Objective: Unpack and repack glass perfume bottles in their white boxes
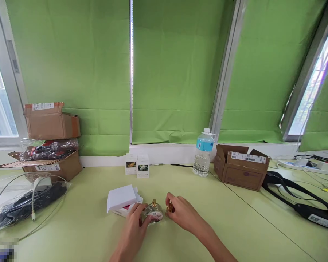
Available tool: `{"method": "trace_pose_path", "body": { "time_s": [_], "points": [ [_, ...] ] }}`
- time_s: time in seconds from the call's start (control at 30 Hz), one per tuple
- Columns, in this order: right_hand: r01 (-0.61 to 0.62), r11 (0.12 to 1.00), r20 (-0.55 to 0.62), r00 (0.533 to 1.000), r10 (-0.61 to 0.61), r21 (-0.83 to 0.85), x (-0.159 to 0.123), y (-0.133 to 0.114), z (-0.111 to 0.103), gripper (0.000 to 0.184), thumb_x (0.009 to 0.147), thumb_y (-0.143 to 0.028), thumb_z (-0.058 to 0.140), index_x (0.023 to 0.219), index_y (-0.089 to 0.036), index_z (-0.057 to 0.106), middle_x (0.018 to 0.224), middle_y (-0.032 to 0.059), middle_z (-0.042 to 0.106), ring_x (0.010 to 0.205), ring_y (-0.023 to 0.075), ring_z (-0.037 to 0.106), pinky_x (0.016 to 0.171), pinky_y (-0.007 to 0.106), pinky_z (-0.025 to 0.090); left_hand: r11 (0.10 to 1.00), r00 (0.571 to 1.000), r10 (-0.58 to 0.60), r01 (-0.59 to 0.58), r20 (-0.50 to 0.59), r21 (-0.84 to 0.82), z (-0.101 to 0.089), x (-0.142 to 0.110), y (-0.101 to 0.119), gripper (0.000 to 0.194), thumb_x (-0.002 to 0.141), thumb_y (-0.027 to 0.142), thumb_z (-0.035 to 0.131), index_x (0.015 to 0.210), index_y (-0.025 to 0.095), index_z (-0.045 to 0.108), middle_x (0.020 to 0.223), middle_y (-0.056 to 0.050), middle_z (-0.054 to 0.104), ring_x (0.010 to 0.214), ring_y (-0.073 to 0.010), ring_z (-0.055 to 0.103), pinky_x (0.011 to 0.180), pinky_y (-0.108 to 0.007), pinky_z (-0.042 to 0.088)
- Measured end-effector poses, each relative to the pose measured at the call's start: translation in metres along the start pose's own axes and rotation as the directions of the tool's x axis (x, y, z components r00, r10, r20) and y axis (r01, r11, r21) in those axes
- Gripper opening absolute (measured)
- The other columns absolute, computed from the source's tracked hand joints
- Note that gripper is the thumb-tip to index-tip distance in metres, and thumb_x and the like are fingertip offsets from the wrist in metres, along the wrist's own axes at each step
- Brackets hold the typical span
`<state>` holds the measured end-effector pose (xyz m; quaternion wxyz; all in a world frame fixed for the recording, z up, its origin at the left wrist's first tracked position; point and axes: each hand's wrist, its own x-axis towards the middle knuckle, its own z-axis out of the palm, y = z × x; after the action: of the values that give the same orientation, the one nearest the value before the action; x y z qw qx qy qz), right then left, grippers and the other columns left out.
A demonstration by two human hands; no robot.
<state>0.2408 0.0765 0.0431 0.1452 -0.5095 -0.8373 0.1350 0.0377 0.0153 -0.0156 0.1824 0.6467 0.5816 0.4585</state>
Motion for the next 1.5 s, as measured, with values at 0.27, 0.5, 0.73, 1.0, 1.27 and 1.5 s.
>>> {"method": "trace_pose_path", "body": {
  "time_s": [0.27, 0.5, 0.73, 1.0, 1.27, 1.5],
  "points": [
    [0.07, 0.997, 0.082, 0.994, -0.066, -0.043, 0.001, 0.001, 0.012, 0.014, 0.075, -0.014, 0.053, 0.083, -0.02, 0.063, 0.081, 0.0037, 0.065, 0.074, 0.016, 0.056, 0.061, 0.023, 0.028, 1.0, 1.0, 0.004, -0.004, 0.018, 0.01, -0.001, -0.002, 0.0, 0.033, 0.09, 0.043, 0.049, 0.111, 0.021, 0.062, 0.099, -0.006, 0.063, 0.067, -0.0163, 0.053, 0.066, -0.028, 0.044],
    [0.024, 0.999, 0.091, 0.995, -0.028, 0.04, -0.007, -0.001, -0.003, 0.031, 0.08, -0.023, 0.054, 0.109, -0.021, 0.064, 0.086, 0.0051, 0.068, 0.084, 0.0197, 0.061, 0.066, 0.024, 0.035, 1.0, 1.0, 0.011, -0.012, 0.02, 0.025, -0.004, -0.003, 0.004, 0.033, 0.091, 0.042, 0.047, 0.112, 0.021, 0.062, 0.1, -0.006, 0.064, 0.066, -0.0157, 0.054, 0.067, -0.029, 0.046],
    [0.085, 0.982, -0.047, 0.996, -0.078, 0.169, -0.008, -0.014, -0.021, 0.028, 0.089, -0.031, 0.045, 0.101, -0.019, 0.067, 0.091, 0.006, 0.07, 0.084, 0.0191, 0.062, 0.073, 0.028, 0.043, 1.0, 1.0, 0.012, -0.012, 0.009, 0.021, -0.004, -0.004, 0.005, 0.033, 0.091, 0.042, 0.049, 0.113, 0.022, 0.062, 0.105, -0.007, 0.064, 0.085, -0.0204, 0.06, 0.075, -0.03, 0.048],
    [0.287, 0.919, -0.277, 0.937, -0.212, 0.269, -0.013, -0.043, -0.004, 0.032, 0.092, -0.028, 0.046, 0.121, -0.024, 0.059, 0.12, 0.0069, 0.063, 0.108, 0.0202, 0.058, 0.093, 0.033, 0.047, 0.999, 0.999, 0.002, -0.003, 0.042, 0.038, -0.007, -0.004, 0.011, 0.029, 0.092, 0.036, 0.046, 0.113, 0.024, 0.061, 0.109, -0.006, 0.063, 0.095, -0.0203, 0.06, 0.081, -0.029, 0.047],
    [0.396, 0.889, -0.357, 0.884, -0.303, 0.228, -0.011, -0.05, 0.008, 0.024, 0.093, -0.019, 0.045, 0.105, -0.023, 0.065, 0.103, 0.0038, 0.067, 0.097, 0.017, 0.061, 0.086, 0.03, 0.049, 0.999, 0.999, 0.018, -0.02, 0.04, 0.03, -0.007, -0.004, 0.011, 0.026, 0.091, 0.031, 0.046, 0.112, 0.025, 0.061, 0.106, -0.004, 0.064, 0.095, -0.0194, 0.059, 0.082, -0.03, 0.046],
    [0.393, 0.887, -0.472, 0.846, -0.247, 0.241, -0.008, -0.047, 0.006, 0.026, 0.094, -0.023, 0.043, 0.109, -0.022, 0.064, 0.105, 0.0066, 0.067, 0.097, 0.0187, 0.06, 0.086, 0.032, 0.05, 0.998, 0.999, 0.011, -0.015, 0.051, 0.069, -0.006, -0.004, 0.01, 0.029, 0.092, 0.036, 0.045, 0.113, 0.024, 0.06, 0.108, -0.005, 0.063, 0.09, -0.0193, 0.06, 0.079, -0.029, 0.047]
  ]
}}
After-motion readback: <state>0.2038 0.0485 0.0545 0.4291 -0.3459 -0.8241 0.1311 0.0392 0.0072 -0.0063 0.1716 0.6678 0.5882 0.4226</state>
